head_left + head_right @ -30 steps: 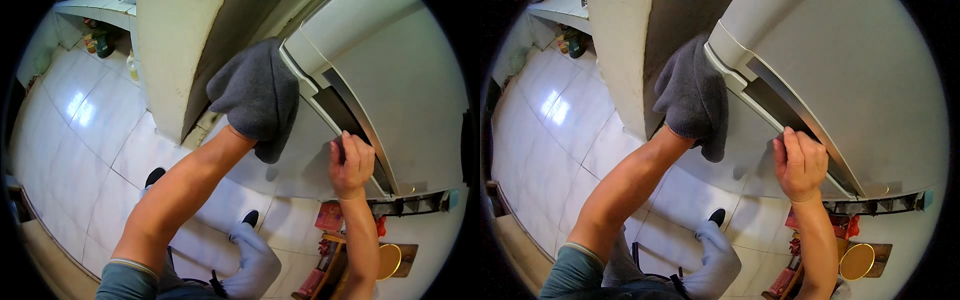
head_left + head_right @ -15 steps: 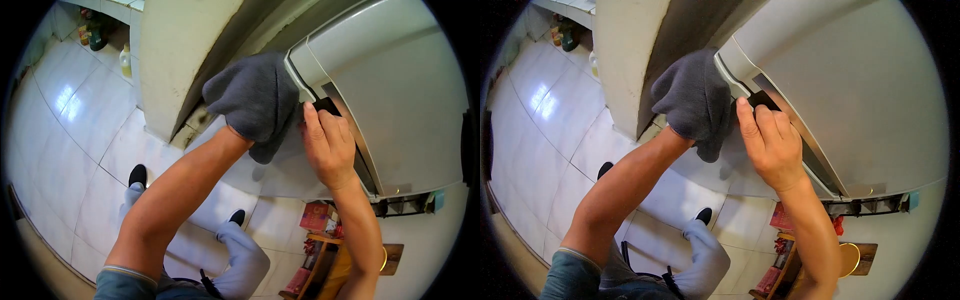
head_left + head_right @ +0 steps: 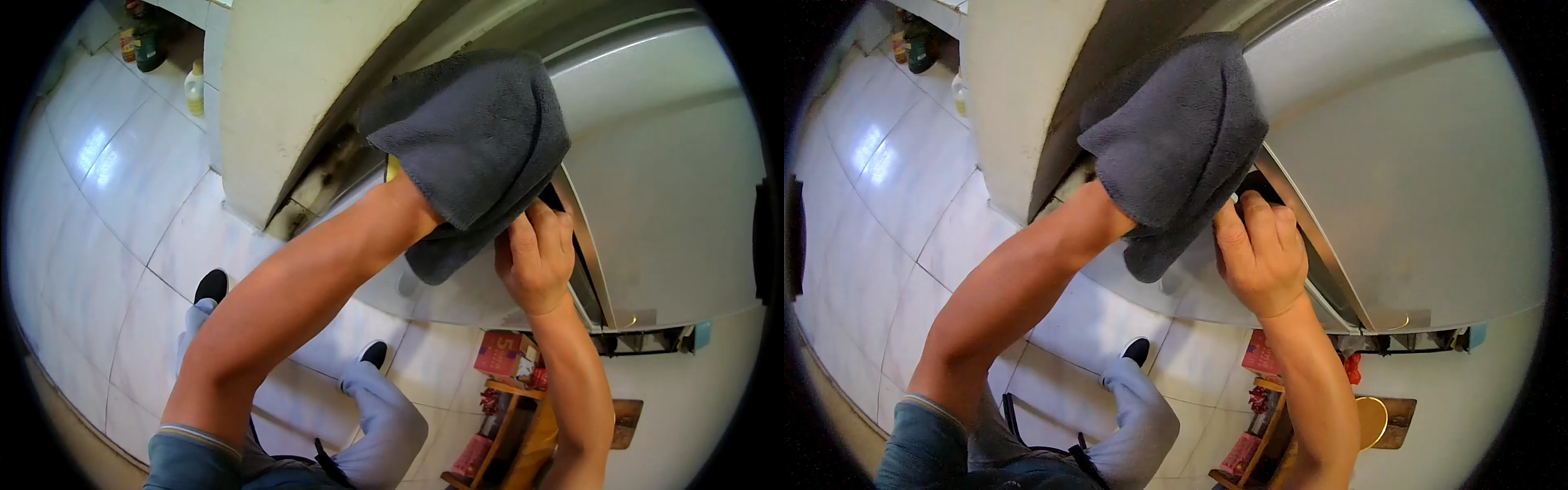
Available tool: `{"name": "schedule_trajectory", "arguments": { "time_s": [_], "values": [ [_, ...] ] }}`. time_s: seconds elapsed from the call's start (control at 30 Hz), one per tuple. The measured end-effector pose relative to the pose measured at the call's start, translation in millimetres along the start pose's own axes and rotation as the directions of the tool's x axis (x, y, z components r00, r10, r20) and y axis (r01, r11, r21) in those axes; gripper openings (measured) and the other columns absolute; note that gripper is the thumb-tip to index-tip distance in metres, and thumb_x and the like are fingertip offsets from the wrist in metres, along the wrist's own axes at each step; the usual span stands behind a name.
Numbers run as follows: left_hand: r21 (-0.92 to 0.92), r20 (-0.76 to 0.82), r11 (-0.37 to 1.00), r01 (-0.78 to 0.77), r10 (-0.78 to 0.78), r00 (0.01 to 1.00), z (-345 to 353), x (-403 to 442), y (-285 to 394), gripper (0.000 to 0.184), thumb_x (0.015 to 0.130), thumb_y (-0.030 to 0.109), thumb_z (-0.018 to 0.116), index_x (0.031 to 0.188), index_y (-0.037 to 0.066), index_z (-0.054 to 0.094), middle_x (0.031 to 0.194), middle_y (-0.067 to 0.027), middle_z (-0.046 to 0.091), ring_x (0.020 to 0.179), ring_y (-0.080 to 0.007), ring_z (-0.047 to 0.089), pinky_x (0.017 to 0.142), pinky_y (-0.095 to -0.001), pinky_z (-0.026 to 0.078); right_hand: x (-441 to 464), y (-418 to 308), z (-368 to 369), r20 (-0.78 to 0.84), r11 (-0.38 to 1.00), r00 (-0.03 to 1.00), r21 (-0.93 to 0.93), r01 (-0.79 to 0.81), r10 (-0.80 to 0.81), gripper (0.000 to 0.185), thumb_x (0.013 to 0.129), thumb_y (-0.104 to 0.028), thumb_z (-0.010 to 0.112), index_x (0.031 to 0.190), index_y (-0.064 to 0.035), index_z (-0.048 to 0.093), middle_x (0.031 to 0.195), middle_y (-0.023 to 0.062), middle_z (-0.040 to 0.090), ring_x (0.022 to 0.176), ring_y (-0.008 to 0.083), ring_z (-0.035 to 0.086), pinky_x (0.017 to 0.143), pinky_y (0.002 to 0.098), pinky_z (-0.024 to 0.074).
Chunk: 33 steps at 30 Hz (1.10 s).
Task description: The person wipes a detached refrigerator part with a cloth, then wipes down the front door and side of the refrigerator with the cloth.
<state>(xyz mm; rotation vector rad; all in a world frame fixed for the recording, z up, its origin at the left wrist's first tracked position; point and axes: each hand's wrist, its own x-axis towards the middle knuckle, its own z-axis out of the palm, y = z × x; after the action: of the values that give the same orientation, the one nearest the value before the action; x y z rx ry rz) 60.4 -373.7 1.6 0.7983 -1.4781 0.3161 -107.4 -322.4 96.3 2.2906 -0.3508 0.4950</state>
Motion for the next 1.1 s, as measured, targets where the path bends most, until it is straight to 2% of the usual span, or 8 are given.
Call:
{"name": "schedule_trajectory", "arguments": {
  "time_s": [0.27,0.4,0.5,0.57,0.67,0.87,1.0,1.1],
  "values": [
    [-0.095,0.139,0.946,0.309,-0.295,0.945,-25.3,34.9,10.2,0.05,0.083,0.023,0.064,0.129,0.004,0.054,0.13,-0.0224,0.051,0.122,-0.0384,0.047,0.105,-0.0452,0.036,3.9,0.1,2.4,-0.021,0.999,0.999,-0.035,0.035,-0.036,0.044,0.073,-0.004,0.073,0.115,-0.0077,0.066,0.092,0.0112,0.06,0.07,0.0225,0.052,0.064,0.0301,0.0463],
    [-0.003,0.238,0.932,0.362,-0.351,0.906,-24.2,28.7,15.6,0.035,0.083,0.023,0.063,0.112,0.004,0.062,0.112,-0.015,0.062,0.106,-0.0315,0.058,0.091,-0.0377,0.046,2.0,-2.1,-4.1,0.025,1.0,1.0,-0.022,0.004,-0.004,0.043,0.073,-0.004,0.073,0.116,-0.0093,0.066,0.093,0.0114,0.06,0.072,0.0231,0.053,0.065,0.0303,0.0467],
    [0.503,-0.028,0.863,-0.04,0.062,0.998,18.9,2.6,-0.7,0.044,0.085,0.019,0.06,0.126,0.001,0.057,0.112,-0.0163,0.063,0.106,-0.0309,0.06,0.096,-0.0371,0.045,-0.6,2.0,2.1,0.05,1.0,0.999,-0.029,0.008,-0.007,0.047,0.072,-0.004,0.071,0.118,-0.011,0.065,0.095,0.0117,0.06,0.073,0.0237,0.053,0.066,0.0309,0.0469],
    [-0.229,-0.169,0.964,0.137,-0.178,0.969,-13.6,17.8,17.8,0.033,0.084,0.022,0.062,0.111,0.003,0.063,0.097,-0.0152,0.066,0.095,-0.0283,0.063,0.086,-0.0344,0.048,0.4,0.4,2.0,0.004,1.0,1.0,-0.013,0.004,-0.003,0.049,0.071,-0.003,0.071,0.119,-0.011,0.064,0.095,0.0112,0.06,0.073,0.0236,0.052,0.067,0.031,0.0468],
    [-0.44,-0.055,0.831,0.34,-0.403,0.914,-28.4,31.6,23.2,0.042,0.09,0.02,0.057,0.128,0.002,0.055,0.107,-0.0142,0.066,0.1,-0.0291,0.062,0.092,-0.0356,0.048,1.6,-1.2,2.2,0.021,1.0,1.0,-0.018,0.008,-0.007,0.048,0.071,-0.003,0.071,0.117,-0.0117,0.065,0.094,0.0104,0.059,0.074,0.0233,0.052,0.067,0.0306,0.0464],
    [-0.085,0.194,0.922,0.377,-0.356,0.914,-43.7,39.3,16.4,0.03,0.089,0.019,0.059,0.114,0.001,0.061,0.104,-0.0214,0.064,0.095,-0.0363,0.063,0.084,-0.0392,0.05,4.2,-2.4,0.0,0.026,0.999,1.0,-0.036,0.011,-0.01,0.045,0.07,-0.001,0.069,0.114,-0.0124,0.068,0.093,0.0101,0.058,0.074,0.0229,0.051,0.068,0.0304,0.046],
    [-0.46,-0.088,0.819,0.343,-0.426,0.9,-29.4,37.3,22.5,0.029,0.084,0.018,0.06,0.108,0.002,0.062,0.095,-0.0213,0.065,0.087,-0.0391,0.063,0.076,-0.0412,0.052,6.1,-1.9,1.3,0.026,0.999,1.0,-0.048,0.012,-0.011,0.044,0.071,-0.001,0.069,0.114,-0.0131,0.068,0.092,0.0086,0.058,0.073,0.0219,0.051,0.067,0.0305,0.0458],
    [0.095,-0.014,0.956,0.279,-0.279,0.96,-29.5,38.6,10.0,0.027,0.08,0.018,0.062,0.102,0.001,0.061,0.085,-0.0188,0.065,0.078,-0.0383,0.063,0.069,-0.0424,0.051,5.0,-5.1,2.1,0.021,0.998,1.0,-0.065,0.023,-0.022,0.045,0.071,-0.002,0.068,0.114,-0.0132,0.068,0.092,0.0078,0.058,0.073,0.0214,0.051,0.067,0.0306,0.0458]
  ]
}}
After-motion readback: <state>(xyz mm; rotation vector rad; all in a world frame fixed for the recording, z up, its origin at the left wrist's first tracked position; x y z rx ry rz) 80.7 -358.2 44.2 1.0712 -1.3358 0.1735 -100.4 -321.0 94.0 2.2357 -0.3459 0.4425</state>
